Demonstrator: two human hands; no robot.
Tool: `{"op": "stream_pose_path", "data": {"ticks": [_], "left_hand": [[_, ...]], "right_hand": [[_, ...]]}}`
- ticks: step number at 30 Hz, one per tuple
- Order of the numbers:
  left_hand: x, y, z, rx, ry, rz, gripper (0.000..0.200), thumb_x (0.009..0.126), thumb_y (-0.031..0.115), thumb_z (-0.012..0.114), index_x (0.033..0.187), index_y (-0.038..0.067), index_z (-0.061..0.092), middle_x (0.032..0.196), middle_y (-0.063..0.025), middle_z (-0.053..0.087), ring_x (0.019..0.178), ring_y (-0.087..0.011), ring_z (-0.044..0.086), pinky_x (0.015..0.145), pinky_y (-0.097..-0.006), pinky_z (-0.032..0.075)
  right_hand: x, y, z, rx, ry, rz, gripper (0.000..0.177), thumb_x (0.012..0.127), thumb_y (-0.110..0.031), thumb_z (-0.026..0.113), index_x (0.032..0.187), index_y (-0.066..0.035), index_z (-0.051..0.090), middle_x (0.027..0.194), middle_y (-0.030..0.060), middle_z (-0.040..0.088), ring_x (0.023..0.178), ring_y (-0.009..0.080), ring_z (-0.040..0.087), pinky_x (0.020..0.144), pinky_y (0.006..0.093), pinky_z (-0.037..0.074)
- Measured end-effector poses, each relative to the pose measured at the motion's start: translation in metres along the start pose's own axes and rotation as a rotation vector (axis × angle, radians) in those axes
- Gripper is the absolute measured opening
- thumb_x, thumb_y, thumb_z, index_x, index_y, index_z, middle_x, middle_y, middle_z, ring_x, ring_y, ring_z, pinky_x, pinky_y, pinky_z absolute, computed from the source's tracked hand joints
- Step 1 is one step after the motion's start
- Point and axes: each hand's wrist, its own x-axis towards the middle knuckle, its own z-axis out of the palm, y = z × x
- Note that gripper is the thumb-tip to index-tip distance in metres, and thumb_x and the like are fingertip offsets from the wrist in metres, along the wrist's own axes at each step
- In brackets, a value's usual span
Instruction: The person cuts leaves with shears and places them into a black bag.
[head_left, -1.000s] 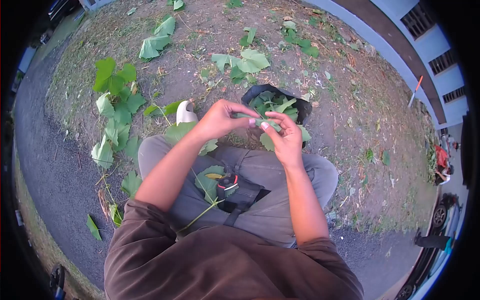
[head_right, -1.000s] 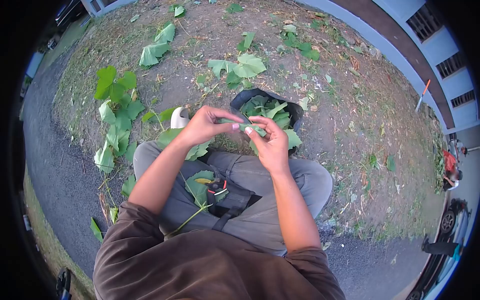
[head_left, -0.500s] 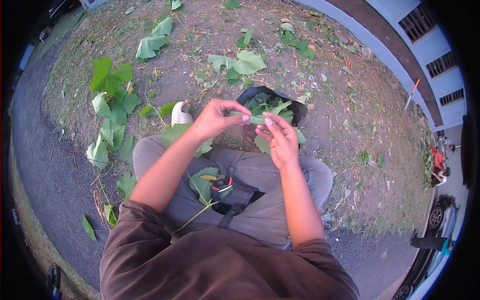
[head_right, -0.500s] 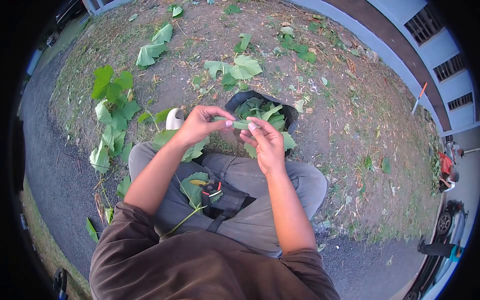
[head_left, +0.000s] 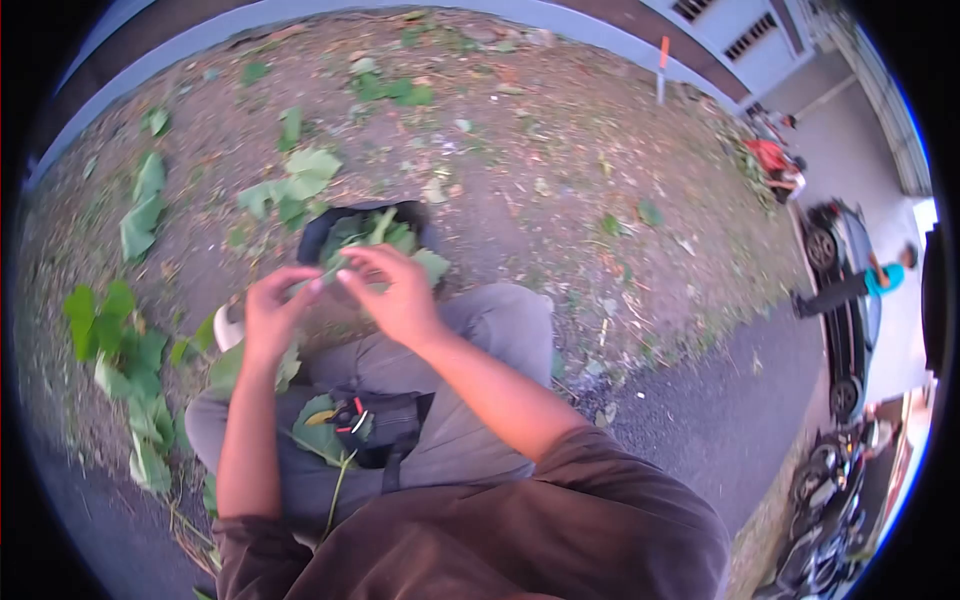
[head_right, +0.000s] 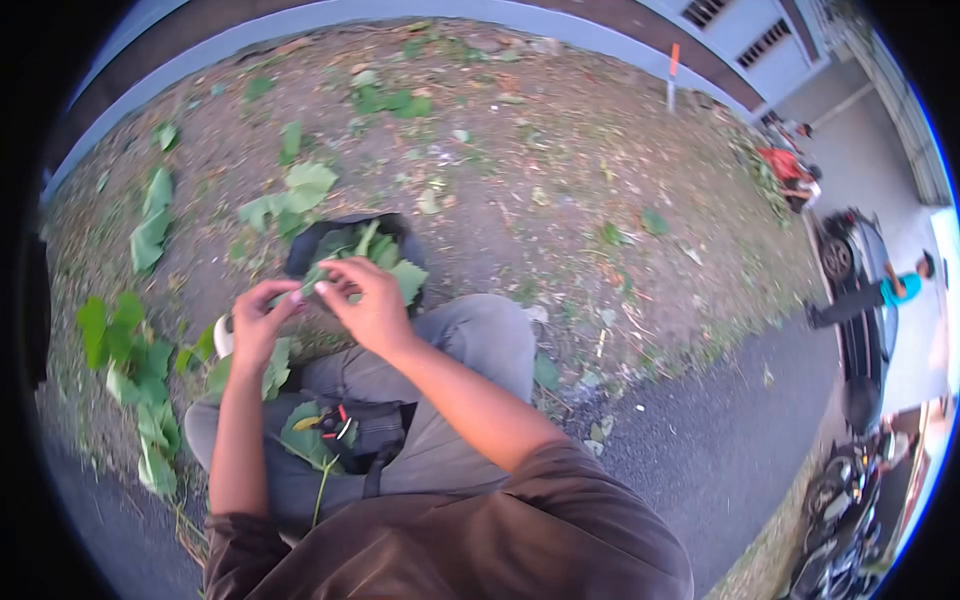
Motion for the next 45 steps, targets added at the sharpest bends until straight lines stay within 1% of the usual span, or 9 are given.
{"op": "stream_pose_path", "data": {"ticks": [7, 16, 21, 23, 25, 29, 36, 39, 45], "left_hand": [[0.000, 0.014, -0.014, 0.147, -0.050, -0.055, 0.014, 0.091, 0.003, 0.078, 0.104, 0.000, 0.078, 0.101, -0.0037, 0.076, 0.094, -0.0109, 0.069, 0.086, -0.0272, 0.053], [-0.011, 0.043, -0.011, 0.584, -0.268, 0.081, 0.046, 0.082, 0.002, 0.082, 0.126, 0.007, 0.072, 0.095, -0.0092, 0.079, 0.095, -0.0176, 0.077, 0.088, -0.0336, 0.056], [-0.011, 0.047, -0.008, 0.506, -0.229, 0.032, 0.039, 0.085, 0.007, 0.083, 0.123, 0.006, 0.075, 0.099, -0.0083, 0.080, 0.093, -0.0187, 0.077, 0.088, -0.0338, 0.057], [-0.009, 0.030, -0.015, 0.390, -0.257, 0.024, 0.032, 0.088, 0.011, 0.081, 0.119, 0.004, 0.077, 0.101, -0.0081, 0.080, 0.088, -0.0167, 0.076, 0.087, -0.0326, 0.057], [-0.005, 0.027, -0.026, 0.383, -0.364, -0.101, 0.027, 0.091, 0.016, 0.081, 0.114, 0.002, 0.078, 0.098, -0.0047, 0.079, 0.090, -0.0122, 0.072, 0.087, -0.0332, 0.057], [0.004, 0.006, -0.033, 0.374, -0.219, 0.144, 0.021, 0.094, 0.015, 0.078, 0.109, 0.001, 0.077, 0.095, -0.0040, 0.077, 0.086, -0.0102, 0.067, 0.083, -0.0318, 0.056], [0.026, -0.024, -0.058, 0.186, 0.080, 0.149, 0.029, 0.100, 0.022, 0.075, 0.117, 0.001, 0.067, 0.101, -0.0050, 0.074, 0.096, -0.0102, 0.067, 0.090, -0.0295, 0.053], [0.022, -0.010, -0.056, 0.188, 0.084, 0.184, 0.029, 0.098, 0.022, 0.076, 0.117, 0.000, 0.068, 0.102, -0.0040, 0.074, 0.096, -0.0113, 0.068, 0.090, -0.0303, 0.053], [0.012, 0.001, -0.056, 0.175, 0.096, 0.186, 0.033, 0.098, 0.024, 0.077, 0.121, 0.002, 0.069, 0.104, -0.0044, 0.074, 0.095, -0.0121, 0.068, 0.088, -0.0322, 0.054]], "right_hand": [[-0.001, 0.008, 0.000, -0.028, -0.114, -0.028, 0.033, 0.090, -0.007, 0.080, 0.123, -0.001, 0.073, 0.115, 0.0142, 0.070, 0.089, 0.0234, 0.075, 0.085, 0.0344, 0.063], [-0.003, 0.003, -0.004, -0.095, -0.378, 0.134, 0.021, 0.093, -0.004, 0.076, 0.112, 0.004, 0.075, 0.097, 0.0113, 0.075, 0.087, 0.0189, 0.076, 0.070, 0.0311, 0.058], [-0.001, 0.011, -0.003, 0.377, -0.303, 0.282, 0.053, 0.096, 0.000, 0.074, 0.146, -0.004, 0.055, 0.097, 0.0083, 0.073, 0.090, 0.0124, 0.073, 0.076, 0.0285, 0.059], [0.000, 0.009, 0.000, 0.281, -0.348, 0.281, 0.073, 0.095, 0.002, 0.074, 0.158, -0.007, 0.039, 0.099, 0.0096, 0.074, 0.093, 0.0140, 0.073, 0.078, 0.0278, 0.059], [-0.003, 0.006, 0.005, 0.243, -0.333, 0.280, 0.072, 0.095, 0.001, 0.075, 0.158, -0.007, 0.041, 0.099, 0.0102, 0.073, 0.094, 0.0140, 0.072, 0.080, 0.0279, 0.059], [-0.005, -0.004, 0.014, 0.025, -0.174, 0.207, 0.073, 0.094, -0.010, 0.081, 0.156, -0.006, 0.043, 0.098, 0.0094, 0.074, 0.088, 0.0168, 0.073, 0.080, 0.0320, 0.059], [-0.076, -0.052, -0.001, -0.880, -0.892, 0.494, 0.068, 0.087, -0.029, 0.084, 0.141, -0.001, 0.055, 0.123, 0.0227, 0.067, 0.101, 0.0371, 0.070, 0.086, 0.0437, 0.057], [-0.136, -0.040, 0.019, -0.977, -0.787, 0.166, 0.077, 0.079, -0.034, 0.089, 0.138, 0.003, 0.054, 0.128, 0.0232, 0.064, 0.115, 0.0385, 0.064, 0.098, 0.0471, 0.052], [-0.157, -0.027, 0.048, -1.026, -0.748, 0.207, 0.058, 0.085, -0.021, 0.081, 0.132, 0.003, 0.055, 0.126, 0.0237, 0.061, 0.122, 0.0411, 0.056, 0.104, 0.0499, 0.045]]}}
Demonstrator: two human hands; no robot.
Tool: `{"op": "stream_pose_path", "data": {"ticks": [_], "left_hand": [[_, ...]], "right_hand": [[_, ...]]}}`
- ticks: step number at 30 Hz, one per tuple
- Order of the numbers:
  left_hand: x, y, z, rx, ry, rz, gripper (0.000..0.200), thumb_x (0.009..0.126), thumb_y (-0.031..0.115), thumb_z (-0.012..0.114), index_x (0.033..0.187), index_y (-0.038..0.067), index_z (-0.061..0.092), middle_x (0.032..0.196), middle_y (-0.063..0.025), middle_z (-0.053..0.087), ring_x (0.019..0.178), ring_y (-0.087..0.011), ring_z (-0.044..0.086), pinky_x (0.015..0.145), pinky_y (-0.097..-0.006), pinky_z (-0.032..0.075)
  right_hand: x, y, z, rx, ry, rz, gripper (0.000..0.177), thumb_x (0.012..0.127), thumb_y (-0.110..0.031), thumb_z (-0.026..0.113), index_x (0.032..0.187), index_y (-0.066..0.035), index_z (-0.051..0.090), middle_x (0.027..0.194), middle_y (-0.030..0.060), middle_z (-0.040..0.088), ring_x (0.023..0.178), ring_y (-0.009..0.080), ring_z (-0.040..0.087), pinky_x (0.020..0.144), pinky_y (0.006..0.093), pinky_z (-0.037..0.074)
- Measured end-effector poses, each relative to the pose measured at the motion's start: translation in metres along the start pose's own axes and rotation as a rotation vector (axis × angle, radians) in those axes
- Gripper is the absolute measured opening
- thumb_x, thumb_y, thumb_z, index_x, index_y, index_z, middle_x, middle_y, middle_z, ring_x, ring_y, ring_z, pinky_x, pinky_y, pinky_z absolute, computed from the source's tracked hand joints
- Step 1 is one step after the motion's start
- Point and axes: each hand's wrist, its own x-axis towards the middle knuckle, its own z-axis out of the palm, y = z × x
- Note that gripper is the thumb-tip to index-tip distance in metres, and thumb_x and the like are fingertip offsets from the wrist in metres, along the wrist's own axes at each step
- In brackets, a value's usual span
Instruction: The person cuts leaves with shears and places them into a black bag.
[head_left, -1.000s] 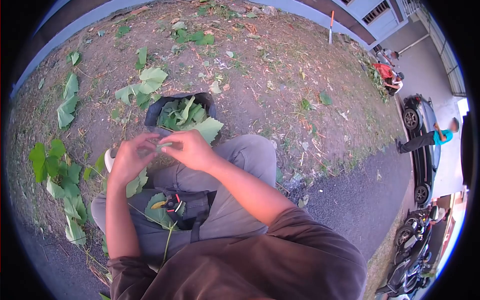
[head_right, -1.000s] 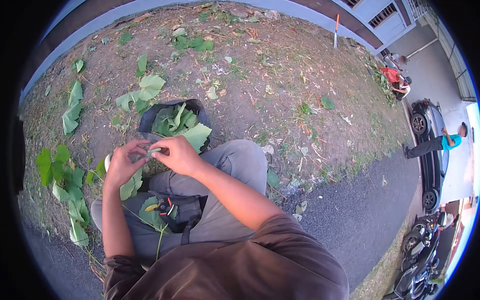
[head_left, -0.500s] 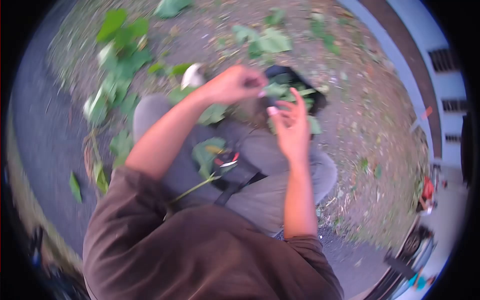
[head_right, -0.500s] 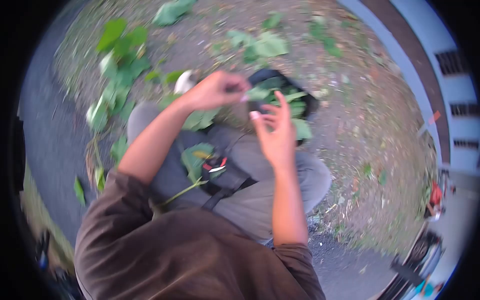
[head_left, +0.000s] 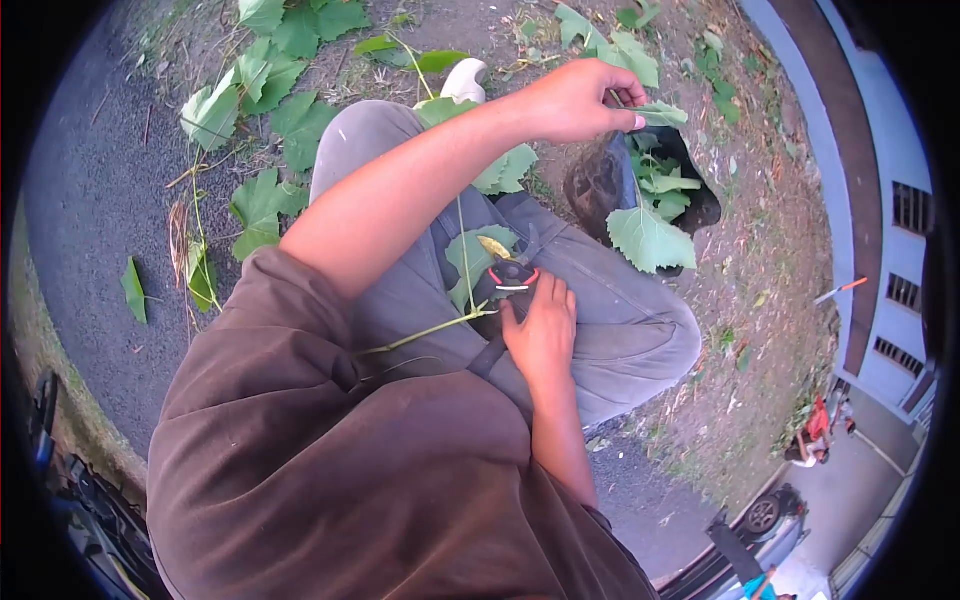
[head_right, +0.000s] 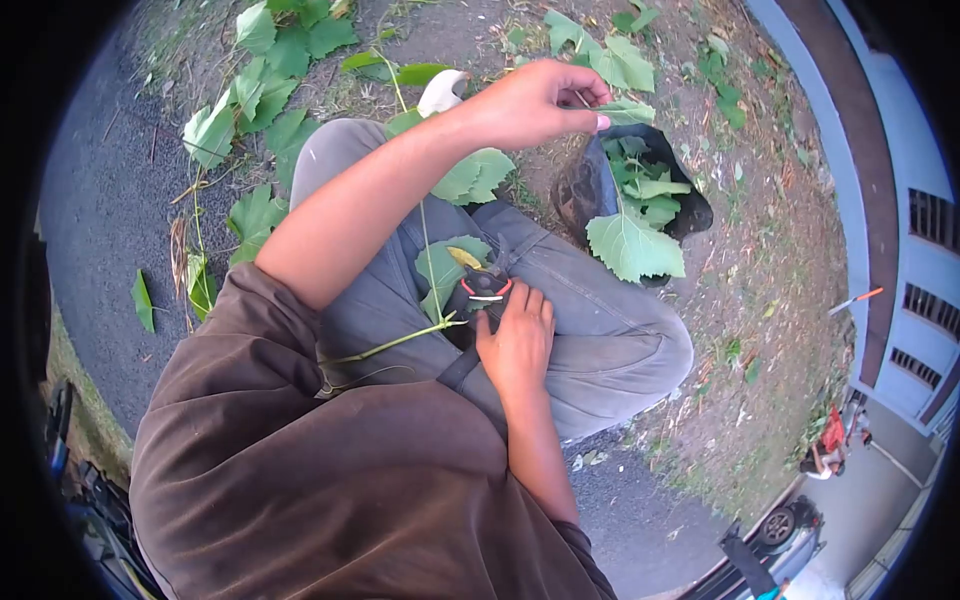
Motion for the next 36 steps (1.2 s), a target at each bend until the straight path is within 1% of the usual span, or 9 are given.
{"op": "stream_pose_path", "data": {"ticks": [8, 10, 13, 19, 21, 22, 25, 31, 36], "left_hand": [[-0.001, 0.006, -0.014, -0.050, 0.041, -0.067, 0.035, 0.099, 0.026, 0.075, 0.123, 0.001, 0.067, 0.106, -0.0058, 0.074, 0.096, -0.0118, 0.069, 0.084, -0.0306, 0.053], [0.003, -0.001, -0.010, -0.086, 0.019, -0.038, 0.036, 0.099, 0.026, 0.075, 0.123, 0.001, 0.066, 0.106, -0.0056, 0.074, 0.095, -0.0114, 0.069, 0.084, -0.0303, 0.052], [0.003, -0.003, -0.007, -0.095, -0.002, -0.038, 0.035, 0.099, 0.026, 0.075, 0.122, 0.001, 0.065, 0.101, -0.0029, 0.072, 0.096, -0.0099, 0.069, 0.081, -0.0289, 0.052], [0.005, 0.002, -0.004, -0.037, -0.048, -0.055, 0.034, 0.099, 0.024, 0.075, 0.121, 0.000, 0.064, 0.106, -0.0042, 0.071, 0.096, -0.0117, 0.069, 0.083, -0.0318, 0.054], [0.010, -0.003, 0.001, -0.051, -0.037, -0.014, 0.034, 0.099, 0.023, 0.075, 0.121, 0.000, 0.064, 0.107, -0.0038, 0.071, 0.097, -0.0123, 0.069, 0.086, -0.0324, 0.054], [0.007, -0.004, -0.001, -0.099, -0.056, -0.024, 0.034, 0.099, 0.022, 0.075, 0.122, 0.000, 0.064, 0.107, -0.0037, 0.071, 0.098, -0.0125, 0.069, 0.088, -0.0326, 0.054], [-0.001, -0.005, -0.006, -0.093, -0.024, 0.027, 0.034, 0.100, 0.019, 0.073, 0.126, -0.001, 0.063, 0.109, -0.0044, 0.070, 0.104, -0.0146, 0.069, 0.093, -0.0332, 0.055], [-0.009, -0.004, -0.008, -0.098, -0.015, 0.054, 0.026, 0.101, 0.014, 0.070, 0.121, -0.002, 0.063, 0.103, -0.0057, 0.072, 0.093, -0.0144, 0.069, 0.090, -0.0314, 0.053], [-0.031, 0.050, -0.013, -0.122, 0.004, 0.166, 0.023, 0.100, 0.012, 0.072, 0.116, -0.002, 0.065, 0.106, -0.0069, 0.072, 0.097, -0.0156, 0.071, 0.087, -0.0321, 0.054]], "right_hand": [[0.003, 0.053, -0.033, 0.239, 0.118, -0.032, 0.027, 0.093, -0.014, 0.067, 0.117, -0.001, 0.061, 0.103, 0.0255, 0.069, 0.099, 0.0473, 0.067, 0.085, 0.0547, 0.050], [0.001, 0.077, -0.039, 0.311, 0.171, -0.039, 0.028, 0.097, -0.013, 0.064, 0.122, -0.001, 0.061, 0.091, 0.0176, 0.069, 0.084, 0.0321, 0.068, 0.076, 0.0431, 0.051], [-0.007, 0.073, -0.049, 1.210, -0.027, 0.110, 0.045, 0.105, -0.037, 0.051, 0.131, 0.000, 0.053, 0.083, 0.0014, 0.050, 0.069, 0.0123, 0.046, 0.064, 0.0265, 0.039], [-0.057, 0.043, -0.043, 1.786, -0.456, 0.136, 0.068, 0.108, -0.062, 0.033, 0.128, 0.001, 0.049, 0.076, 0.0044, 0.047, 0.066, 0.0143, 0.041, 0.060, 0.0299, 0.037], [-0.090, 0.030, -0.032, 2.070, -0.598, 0.310, 0.078, 0.102, -0.069, 0.048, 0.132, 0.003, 0.049, 0.088, 0.0083, 0.053, 0.075, 0.0138, 0.049, 0.068, 0.0267, 0.041], [-0.102, 0.026, -0.032, 1.953, -0.626, 0.059, 0.085, 0.101, -0.072, 0.047, 0.137, 0.005, 0.045, 0.095, 0.0118, 0.055, 0.080, 0.0145, 0.051, 0.073, 0.0276, 0.043], [-0.145, -0.002, -0.031, 1.782, -0.469, 0.083, 0.093, 0.100, -0.075, 0.046, 0.141, 0.008, 0.047, 0.109, 0.0100, 0.062, 0.099, 0.0152, 0.059, 0.091, 0.0322, 0.047], [-0.192, -0.039, -0.069, 1.018, -0.416, -0.384, 0.086, 0.090, -0.072, 0.066, 0.131, 0.003, 0.059, 0.110, 0.0108, 0.063, 0.103, 0.0236, 0.060, 0.092, 0.0374, 0.046], [-0.206, -0.043, -0.068, 0.898, -0.437, -0.629, 0.079, 0.089, -0.067, 0.070, 0.131, 0.000, 0.062, 0.117, 0.0173, 0.067, 0.112, 0.0337, 0.061, 0.099, 0.0443, 0.046]]}}
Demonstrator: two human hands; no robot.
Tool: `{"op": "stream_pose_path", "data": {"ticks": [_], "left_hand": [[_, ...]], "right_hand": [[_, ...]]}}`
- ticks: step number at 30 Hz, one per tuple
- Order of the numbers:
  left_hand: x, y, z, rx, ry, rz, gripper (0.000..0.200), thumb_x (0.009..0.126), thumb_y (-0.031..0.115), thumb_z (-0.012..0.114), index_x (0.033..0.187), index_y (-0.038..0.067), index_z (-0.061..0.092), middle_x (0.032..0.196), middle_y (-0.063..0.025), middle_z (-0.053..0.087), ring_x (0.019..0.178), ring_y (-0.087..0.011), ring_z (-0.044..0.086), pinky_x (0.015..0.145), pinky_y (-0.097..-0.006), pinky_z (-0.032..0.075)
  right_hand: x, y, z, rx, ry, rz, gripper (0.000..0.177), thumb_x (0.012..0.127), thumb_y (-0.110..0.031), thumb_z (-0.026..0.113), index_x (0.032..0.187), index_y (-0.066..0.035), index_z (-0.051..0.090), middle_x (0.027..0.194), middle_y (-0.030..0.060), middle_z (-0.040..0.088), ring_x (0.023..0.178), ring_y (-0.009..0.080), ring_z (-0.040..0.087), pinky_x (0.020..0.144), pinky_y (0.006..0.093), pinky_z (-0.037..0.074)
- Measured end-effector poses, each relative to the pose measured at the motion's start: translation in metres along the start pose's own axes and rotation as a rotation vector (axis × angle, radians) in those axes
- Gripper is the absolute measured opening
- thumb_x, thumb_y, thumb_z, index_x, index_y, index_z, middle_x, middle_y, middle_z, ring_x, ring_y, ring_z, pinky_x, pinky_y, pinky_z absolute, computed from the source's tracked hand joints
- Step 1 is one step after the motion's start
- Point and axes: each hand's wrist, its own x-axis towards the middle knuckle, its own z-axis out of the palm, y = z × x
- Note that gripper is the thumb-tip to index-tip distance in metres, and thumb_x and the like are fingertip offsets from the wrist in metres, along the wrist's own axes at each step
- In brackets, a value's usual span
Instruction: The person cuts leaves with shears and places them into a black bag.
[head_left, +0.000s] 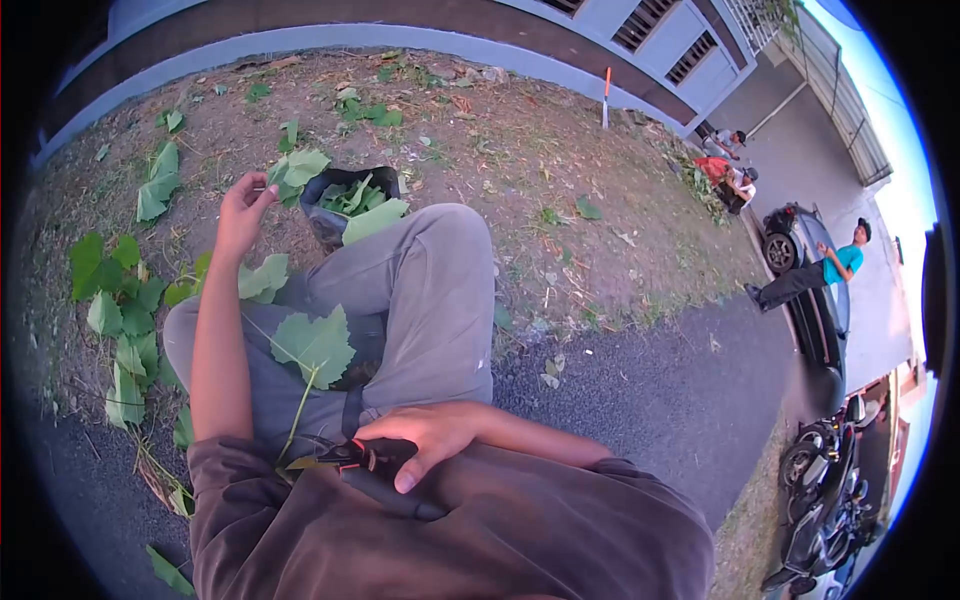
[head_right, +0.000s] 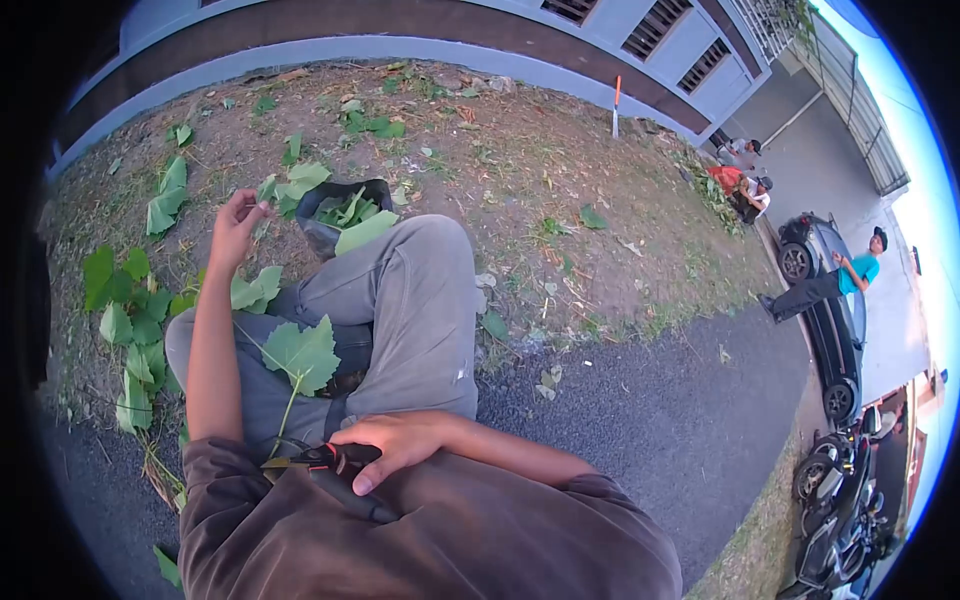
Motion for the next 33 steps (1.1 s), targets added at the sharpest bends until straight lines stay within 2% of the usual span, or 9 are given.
{"op": "stream_pose_path", "data": {"ticks": [3, 7, 12, 16, 19, 21, 25, 27, 33], "left_hand": [[-0.006, 0.019, 0.004, 0.115, 0.066, 0.007, 0.025, 0.099, 0.014, 0.072, 0.117, -0.002, 0.066, 0.107, -0.0071, 0.072, 0.097, -0.0165, 0.070, 0.087, -0.0329, 0.055], [-0.015, 0.044, 0.013, 0.347, 0.092, 0.032, 0.030, 0.096, 0.019, 0.075, 0.118, 0.000, 0.067, 0.100, -0.0066, 0.073, 0.091, -0.0148, 0.066, 0.083, -0.0335, 0.052], [-0.014, 0.039, 0.019, 0.343, 0.059, 0.003, 0.029, 0.094, 0.019, 0.078, 0.114, 0.000, 0.072, 0.101, -0.0078, 0.076, 0.096, -0.0161, 0.070, 0.087, -0.0342, 0.054], [0.000, 0.007, 0.014, 0.219, 0.071, -0.117, 0.032, 0.092, 0.022, 0.079, 0.116, 0.001, 0.074, 0.107, -0.0126, 0.077, 0.103, -0.0205, 0.072, 0.093, -0.0371, 0.055], [0.002, 0.005, 0.017, 0.185, 0.081, -0.154, 0.029, 0.095, 0.019, 0.078, 0.116, 0.000, 0.073, 0.102, -0.0024, 0.075, 0.095, -0.0091, 0.066, 0.086, -0.0295, 0.053], [0.003, 0.001, 0.021, 0.196, 0.076, -0.186, 0.028, 0.096, 0.019, 0.077, 0.116, 0.000, 0.073, 0.101, -0.0024, 0.075, 0.095, -0.0093, 0.066, 0.087, -0.0291, 0.053], [0.006, -0.007, 0.031, 0.236, 0.039, -0.258, 0.026, 0.098, 0.017, 0.075, 0.116, -0.001, 0.072, 0.102, -0.0023, 0.074, 0.097, -0.0095, 0.066, 0.089, -0.0279, 0.051], [0.011, -0.018, 0.038, 0.151, 0.043, -0.297, 0.028, 0.097, 0.017, 0.076, 0.117, -0.002, 0.072, 0.104, -0.0048, 0.075, 0.099, -0.0113, 0.067, 0.091, -0.0292, 0.052], [0.013, -0.034, 0.038, 0.064, 0.091, -0.315, 0.027, 0.097, 0.017, 0.076, 0.117, -0.001, 0.073, 0.103, -0.0045, 0.075, 0.098, -0.0101, 0.067, 0.088, -0.0279, 0.051]], "right_hand": [[0.008, -0.016, -0.002, -0.059, -0.199, 0.088, 0.107, 0.078, -0.077, 0.074, 0.146, 0.002, 0.052, 0.130, 0.0207, 0.062, 0.123, 0.0380, 0.057, 0.105, 0.0469, 0.043], [0.030, -0.040, -0.022, -0.224, -0.460, 0.074, 0.121, 0.080, -0.075, 0.075, 0.161, 0.004, 0.032, 0.143, 0.0241, 0.054, 0.136, 0.0412, 0.049, 0.113, 0.0458, 0.038], [0.038, 0.004, -0.033, -0.092, -0.525, 0.015, 0.120, 0.084, -0.064, 0.078, 0.165, 0.004, 0.022, 0.149, 0.0249, 0.048, 0.137, 0.0397, 0.048, 0.116, 0.0458, 0.034], [0.032, 0.040, -0.045, 0.602, -0.372, 0.054, 0.122, 0.081, -0.058, 0.080, 0.166, 0.003, 0.018, 0.153, 0.0202, 0.043, 0.139, 0.0305, 0.046, 0.118, 0.0389, 0.032], [0.024, 0.059, -0.069, 0.969, -0.210, 0.038, 0.123, 0.078, -0.058, 0.080, 0.166, 0.002, 0.019, 0.159, 0.0174, 0.037, 0.138, 0.0228, 0.045, 0.117, 0.0329, 0.032], [0.029, 0.073, -0.073, 1.198, 0.016, -0.104, 0.121, 0.073, -0.063, 0.077, 0.163, 0.001, 0.027, 0.153, 0.0161, 0.040, 0.129, 0.0215, 0.046, 0.115, 0.0338, 0.032], [0.039, 0.074, -0.138, 1.225, 0.294, -0.214, 0.116, 0.075, -0.064, 0.075, 0.160, 0.001, 0.032, 0.148, 0.0166, 0.044, 0.131, 0.0286, 0.048, 0.117, 0.0404, 0.032], [0.047, 0.072, -0.181, 1.212, 0.372, -0.052, 0.114, 0.076, -0.060, 0.079, 0.159, 0.003, 0.034, 0.148, 0.0188, 0.044, 0.132, 0.0320, 0.049, 0.121, 0.0452, 0.033], [0.095, 0.089, -0.240, 1.285, 0.343, -0.246, 0.091, 0.083, -0.040, 0.070, 0.157, 0.002, 0.038, 0.146, 0.0164, 0.048, 0.133, 0.0279, 0.050, 0.117, 0.0436, 0.038]]}}
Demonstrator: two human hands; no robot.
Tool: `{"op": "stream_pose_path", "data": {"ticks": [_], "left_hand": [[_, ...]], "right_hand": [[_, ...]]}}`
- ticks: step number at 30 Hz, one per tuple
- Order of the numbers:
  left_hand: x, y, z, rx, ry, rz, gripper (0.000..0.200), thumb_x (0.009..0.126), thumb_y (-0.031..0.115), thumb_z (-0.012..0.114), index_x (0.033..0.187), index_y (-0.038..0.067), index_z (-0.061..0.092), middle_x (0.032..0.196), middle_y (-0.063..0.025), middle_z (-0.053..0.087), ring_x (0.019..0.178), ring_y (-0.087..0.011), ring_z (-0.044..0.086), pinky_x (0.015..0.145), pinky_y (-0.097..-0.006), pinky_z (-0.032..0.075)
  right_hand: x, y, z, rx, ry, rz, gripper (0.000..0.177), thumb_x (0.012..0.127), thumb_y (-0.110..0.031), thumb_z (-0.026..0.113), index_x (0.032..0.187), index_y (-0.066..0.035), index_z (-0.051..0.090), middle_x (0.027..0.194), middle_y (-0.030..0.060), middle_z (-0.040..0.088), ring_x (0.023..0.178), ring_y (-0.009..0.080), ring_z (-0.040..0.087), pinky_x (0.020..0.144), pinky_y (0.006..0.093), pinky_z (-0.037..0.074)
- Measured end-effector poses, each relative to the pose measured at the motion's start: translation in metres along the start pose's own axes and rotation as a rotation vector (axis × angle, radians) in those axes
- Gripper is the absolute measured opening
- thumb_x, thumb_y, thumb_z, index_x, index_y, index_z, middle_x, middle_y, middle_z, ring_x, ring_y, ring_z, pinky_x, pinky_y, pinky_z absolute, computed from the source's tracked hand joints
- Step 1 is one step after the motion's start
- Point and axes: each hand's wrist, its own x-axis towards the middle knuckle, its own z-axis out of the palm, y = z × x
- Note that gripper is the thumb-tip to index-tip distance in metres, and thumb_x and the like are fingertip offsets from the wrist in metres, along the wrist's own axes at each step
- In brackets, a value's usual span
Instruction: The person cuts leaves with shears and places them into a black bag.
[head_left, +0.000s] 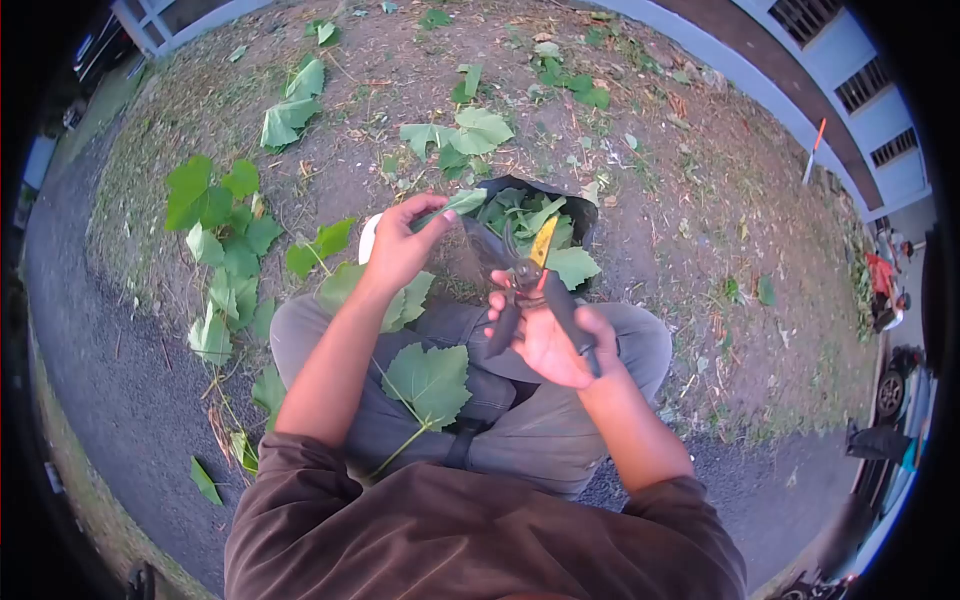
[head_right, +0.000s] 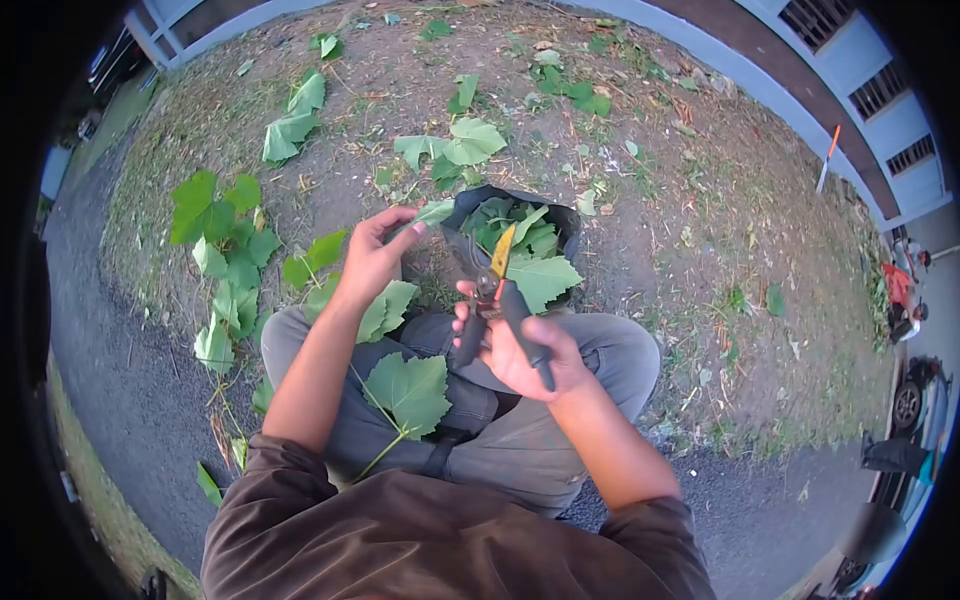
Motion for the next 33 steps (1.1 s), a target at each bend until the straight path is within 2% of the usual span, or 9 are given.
{"op": "stream_pose_path", "data": {"ticks": [3, 10, 11, 13, 14, 17, 25, 27, 33], "left_hand": [[0.002, 0.005, -0.015, 0.028, 0.050, -0.138, 0.024, 0.098, 0.016, 0.075, 0.115, -0.002, 0.073, 0.099, 0.0000, 0.072, 0.092, -0.0077, 0.063, 0.084, -0.0260, 0.049], [0.015, 0.042, -0.001, -0.241, 0.039, -0.114, 0.020, 0.096, 0.014, 0.076, 0.112, 0.001, 0.075, 0.086, 0.0034, 0.067, 0.075, -0.0055, 0.055, 0.070, -0.0244, 0.043], [0.016, 0.037, 0.004, -0.151, -0.013, -0.187, 0.019, 0.096, 0.015, 0.077, 0.109, 0.001, 0.076, 0.085, 0.0036, 0.068, 0.076, -0.0046, 0.056, 0.071, -0.0236, 0.043], [0.013, 0.036, 0.026, -0.059, -0.028, -0.112, 0.019, 0.097, 0.017, 0.077, 0.107, 0.000, 0.076, 0.089, 0.0018, 0.071, 0.081, -0.0047, 0.060, 0.075, -0.0238, 0.046], [0.015, 0.015, 0.028, -0.051, -0.065, -0.148, 0.022, 0.097, 0.018, 0.077, 0.107, -0.001, 0.076, 0.095, -0.0009, 0.075, 0.088, -0.0058, 0.064, 0.080, -0.0252, 0.050], [0.006, 0.022, 0.042, -0.089, -0.092, -0.117, 0.023, 0.098, 0.017, 0.075, 0.106, -0.004, 0.075, 0.090, -0.0059, 0.078, 0.079, -0.0086, 0.068, 0.072, -0.0287, 0.055], [0.004, 0.010, 0.042, 0.124, -0.186, -0.133, 0.022, 0.096, 0.019, 0.078, 0.104, -0.002, 0.077, 0.095, -0.0060, 0.079, 0.088, -0.0084, 0.068, 0.083, -0.0279, 0.053], [0.004, 0.004, 0.043, -0.038, -0.189, -0.210, 0.021, 0.095, 0.019, 0.078, 0.103, -0.001, 0.078, 0.093, -0.0041, 0.078, 0.087, -0.0077, 0.068, 0.082, -0.0273, 0.053], [0.025, 0.002, 0.043, 0.066, -0.287, -0.272, 0.023, 0.093, 0.021, 0.081, 0.102, 0.000, 0.078, 0.091, -0.0012, 0.076, 0.084, -0.0062, 0.065, 0.078, -0.0263, 0.052]], "right_hand": [[0.023, -0.007, -0.005, -0.055, -0.113, 0.048, 0.081, 0.084, -0.029, 0.065, 0.155, 0.002, 0.042, 0.145, 0.0173, 0.051, 0.132, 0.0280, 0.051, 0.119, 0.0449, 0.037], [0.044, -0.001, -0.034, -0.378, 0.276, 0.097, 0.088, 0.078, -0.001, 0.053, 0.162, 0.002, 0.029, 0.147, 0.0185, 0.052, 0.147, 0.0306, 0.044, 0.125, 0.0428, 0.032], [0.045, 0.004, -0.038, -0.382, 0.276, 0.088, 0.088, 0.078, -0.001, 0.053, 0.162, 0.002, 0.029, 0.147, 0.0185, 0.052, 0.147, 0.0306, 0.044, 0.125, 0.0428, 0.032], [0.045, 0.014, -0.046, -0.445, 0.278, 0.018, 0.075, 0.084, -0.002, 0.058, 0.157, -0.002, 0.040, 0.139, 0.0080, 0.058, 0.120, 0.0144, 0.056, 0.100, 0.0293, 0.046], [0.042, 0.014, -0.050, -0.445, 0.285, 0.039, 0.071, 0.086, -0.001, 0.061, 0.155, -0.005, 0.044, 0.133, 0.0052, 0.059, 0.111, 0.0117, 0.057, 0.098, 0.0286, 0.046], [0.045, 0.016, -0.047, -0.519, 0.403, -0.015, 0.061, 0.089, -0.003, 0.064, 0.148, -0.006, 0.050, 0.125, 0.0033, 0.060, 0.107, 0.0113, 0.057, 0.096, 0.0292, 0.047], [0.051, 0.021, -0.062, -0.593, 0.497, -0.010, 0.028, 0.092, -0.010, 0.066, 0.118, -0.002, 0.058, 0.101, 0.0008, 0.062, 0.095, 0.0113, 0.060, 0.089, 0.0290, 0.048], [0.051, 0.022, -0.062, -0.622, 0.520, -0.033, 0.027, 0.092, -0.010, 0.066, 0.117, -0.003, 0.058, 0.101, 0.0006, 0.063, 0.093, 0.0112, 0.061, 0.088, 0.0289, 0.049], [0.058, 0.021, -0.074, -0.739, 0.498, -0.123, 0.027, 0.094, -0.011, 0.067, 0.119, -0.004, 0.060, 0.098, 0.0001, 0.064, 0.088, 0.0102, 0.061, 0.082, 0.0288, 0.050]]}}
